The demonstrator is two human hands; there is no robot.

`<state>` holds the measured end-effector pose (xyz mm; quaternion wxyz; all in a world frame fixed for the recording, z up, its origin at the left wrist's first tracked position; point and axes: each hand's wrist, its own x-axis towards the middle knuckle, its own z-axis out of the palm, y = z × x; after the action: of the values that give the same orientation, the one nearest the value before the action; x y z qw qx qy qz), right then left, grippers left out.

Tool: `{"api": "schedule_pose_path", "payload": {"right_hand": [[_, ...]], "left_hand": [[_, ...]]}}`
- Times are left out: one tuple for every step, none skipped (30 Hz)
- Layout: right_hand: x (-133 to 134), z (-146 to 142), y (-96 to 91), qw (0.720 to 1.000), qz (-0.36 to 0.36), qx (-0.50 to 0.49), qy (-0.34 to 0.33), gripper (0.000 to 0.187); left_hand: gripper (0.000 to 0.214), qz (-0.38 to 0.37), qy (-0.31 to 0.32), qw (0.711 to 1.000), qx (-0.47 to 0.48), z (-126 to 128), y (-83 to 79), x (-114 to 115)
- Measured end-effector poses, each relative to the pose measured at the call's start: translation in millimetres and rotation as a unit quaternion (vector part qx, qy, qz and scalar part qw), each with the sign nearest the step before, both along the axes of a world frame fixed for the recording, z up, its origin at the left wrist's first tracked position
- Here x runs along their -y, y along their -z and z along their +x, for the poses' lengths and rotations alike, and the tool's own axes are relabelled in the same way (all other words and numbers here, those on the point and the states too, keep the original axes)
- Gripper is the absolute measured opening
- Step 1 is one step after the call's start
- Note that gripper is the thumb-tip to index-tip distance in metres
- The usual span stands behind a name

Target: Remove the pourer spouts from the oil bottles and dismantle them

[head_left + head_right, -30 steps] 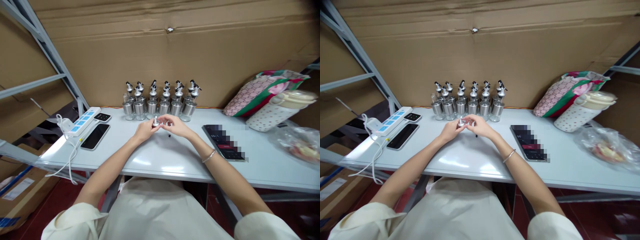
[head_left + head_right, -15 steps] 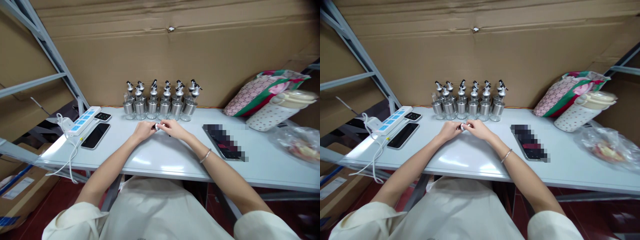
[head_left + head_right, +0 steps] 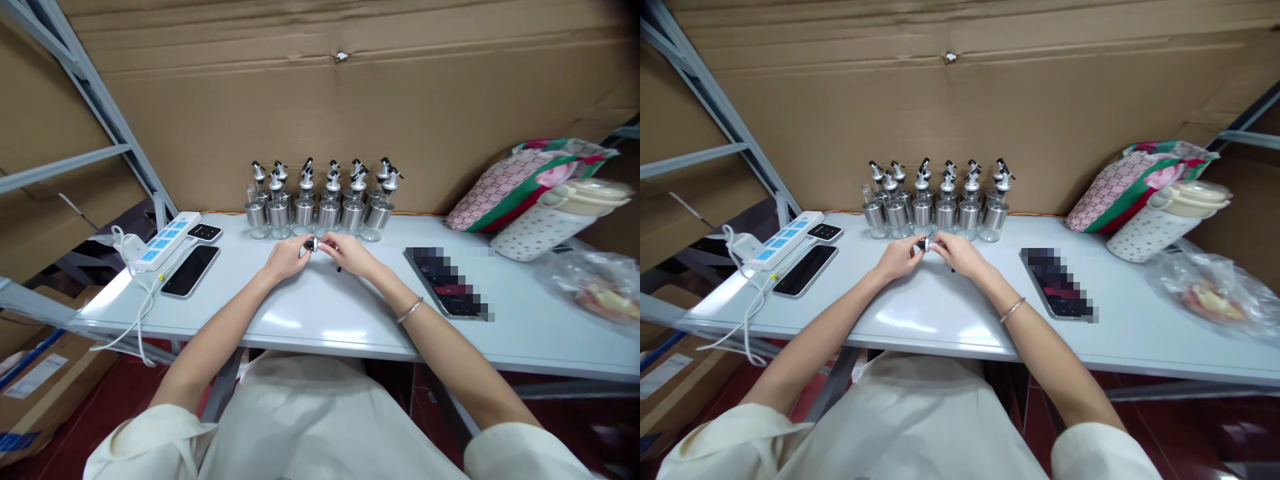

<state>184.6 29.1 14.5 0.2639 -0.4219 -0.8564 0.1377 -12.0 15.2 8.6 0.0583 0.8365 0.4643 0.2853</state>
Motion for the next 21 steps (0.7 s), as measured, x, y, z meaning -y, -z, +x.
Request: {"api": "schedule_pose_path", "payload": {"right_hand": [[-1,1,0.2,1.0,0.003,-0.005,0.002,0.025],[-2,2,0.6,1.0,0.005,-0.01,0.003,0.025],[-3,3,1.2,1.0,0.008,-0.015,0.002,0.025],[-3,3,2.0,1.0,0.011,-0.02,0.002,0.025],[-4,4,2.8,1.0,0.014,-0.024,0.0,0.026],[-4,3,3.6,0.999,0.017,-0.028,-0.002,0.026],[-4,3,4.3,0.999,0.021,-0.033,-0.004,0.027],[-4,3,4.8,0.999,0.025,-0.039,-0.007,0.027],[-3,3,5.1,0.999,0.029,-0.044,-0.01,0.027],[-3,2,5.0,0.998,0.034,-0.049,-0.014,0.027],[-2,2,4.8,0.998,0.038,-0.054,-0.02,0.027],[-2,2,4.4,0.997,0.043,-0.057,-0.027,0.026],[-1,2,3.9,0.996,0.048,-0.06,-0.034,0.026],[0,2,3.4,0.996,0.052,-0.062,-0.041,0.024],[0,1,2.9,0.995,0.055,-0.063,-0.046,0.024],[1,1,2.6,0.995,0.058,-0.065,-0.05,0.023],[2,0,2.3,0.995,0.059,-0.066,-0.053,0.023],[3,-1,2.1,0.994,0.058,-0.068,-0.055,0.023],[4,-2,1.8,0.994,0.057,-0.069,-0.057,0.023],[5,-3,1.4,0.994,0.054,-0.07,-0.058,0.023],[7,-4,0.8,0.994,0.051,-0.072,-0.059,0.024]], "left_hand": [[0.035,0.003,0.002,1.0,0.009,0,0.1,0],[0.035,0.005,0.004,1.0,0.018,1,0.2,0],[0.033,0.007,0.005,1.0,0.025,1,0.3,0],[0.03,0.008,0.006,0.999,0.033,1,0.4,0],[0.028,0.009,0.007,0.999,0.039,1,0.6,0],[0.025,0.011,0.006,0.999,0.046,1,0.8,-1],[0.024,0.012,0.006,0.999,0.053,1,1.0,-1],[0.023,0.013,0.006,0.998,0.059,1,1.2,-1],[0.022,0.013,0.006,0.998,0.065,1,1.4,-1],[0.022,0.013,0.008,0.997,0.07,1,1.7,-2],[0.022,0.012,0.009,0.997,0.074,2,2.0,-2],[0.021,0.011,0.012,0.997,0.077,2,2.3,-2],[0.019,0.009,0.014,0.997,0.079,2,2.6,-1],[0.018,0.007,0.015,0.997,0.08,2,3.1,-1],[0.018,0.002,0.016,0.997,0.081,2,3.6,-1],[0.018,-0.004,0.016,0.997,0.081,2,4.2,-1],[0.018,-0.011,0.017,0.996,0.081,2,4.8,-1],[0.018,-0.019,0.018,0.996,0.082,2,5.4,-1],[0.019,-0.026,0.018,0.996,0.084,1,5.9,0],[0.019,-0.032,0.018,0.996,0.086,1,6.2,0],[0.02,-0.037,0.017,0.995,0.09,1,6.5,0]]}}
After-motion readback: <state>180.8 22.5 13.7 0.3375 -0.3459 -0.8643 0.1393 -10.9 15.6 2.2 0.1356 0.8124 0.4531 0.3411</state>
